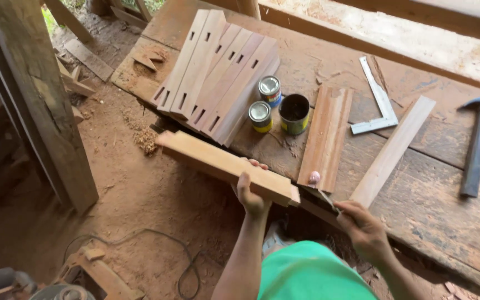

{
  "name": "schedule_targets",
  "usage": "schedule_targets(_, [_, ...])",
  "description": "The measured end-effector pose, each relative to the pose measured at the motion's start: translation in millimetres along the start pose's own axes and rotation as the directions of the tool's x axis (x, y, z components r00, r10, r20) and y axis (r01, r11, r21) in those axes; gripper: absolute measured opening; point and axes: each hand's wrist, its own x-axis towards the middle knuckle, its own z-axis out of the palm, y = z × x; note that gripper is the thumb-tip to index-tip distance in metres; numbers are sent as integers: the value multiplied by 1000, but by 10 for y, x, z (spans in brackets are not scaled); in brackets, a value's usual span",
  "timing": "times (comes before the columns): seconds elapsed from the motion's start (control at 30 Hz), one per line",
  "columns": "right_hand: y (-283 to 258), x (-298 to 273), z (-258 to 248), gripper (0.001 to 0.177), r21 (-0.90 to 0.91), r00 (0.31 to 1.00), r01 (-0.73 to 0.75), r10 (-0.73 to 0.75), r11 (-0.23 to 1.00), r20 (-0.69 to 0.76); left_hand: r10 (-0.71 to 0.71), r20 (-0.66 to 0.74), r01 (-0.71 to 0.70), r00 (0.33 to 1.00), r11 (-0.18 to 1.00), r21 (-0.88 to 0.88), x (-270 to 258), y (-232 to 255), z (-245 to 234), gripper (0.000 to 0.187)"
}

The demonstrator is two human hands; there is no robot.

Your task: The person applies glue to the end of a wooden rail by hand, fits it into a frame of slotted boards on the workbench, tightens a long bar clamp across the frame, and uses a try square and hammer to check and adjust the square frame assembly.

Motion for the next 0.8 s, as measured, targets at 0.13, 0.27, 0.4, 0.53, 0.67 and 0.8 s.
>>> schedule_targets(0.13, [-195, 147, 313, 42, 147, 971, 221, -231, 964, 58, -93, -71, 70, 993, 960, -270, 40, 122, 302, 52])
schedule_targets(0.27, [-250, 306, 350, 36, 134, 937, 334, -344, 933, 57, -202, -67, 167, 977, 924, -344, 84, 215, 385, 57])
schedule_targets(0.4, [-336, 364, 158, 38, -82, 772, 635, -633, 768, 57, -444, -109, 370, 889, 840, -397, 123, 220, 393, 64])
schedule_targets(0.53, [-496, 415, -30, 31, -358, 659, 724, -744, 590, 106, -567, -23, 499, 823, 743, -446, 118, 200, 484, 69])
schedule_targets(0.67, [-724, 405, -199, 28, -612, 557, 722, -796, 324, 236, -650, -141, 549, 747, 723, -421, 127, 202, 628, 68])
schedule_targets(0.8, [-1122, 366, -222, 35, -643, 523, 743, -763, 188, 381, -753, -119, 685, 648, 644, -341, 112, 228, 670, 71])
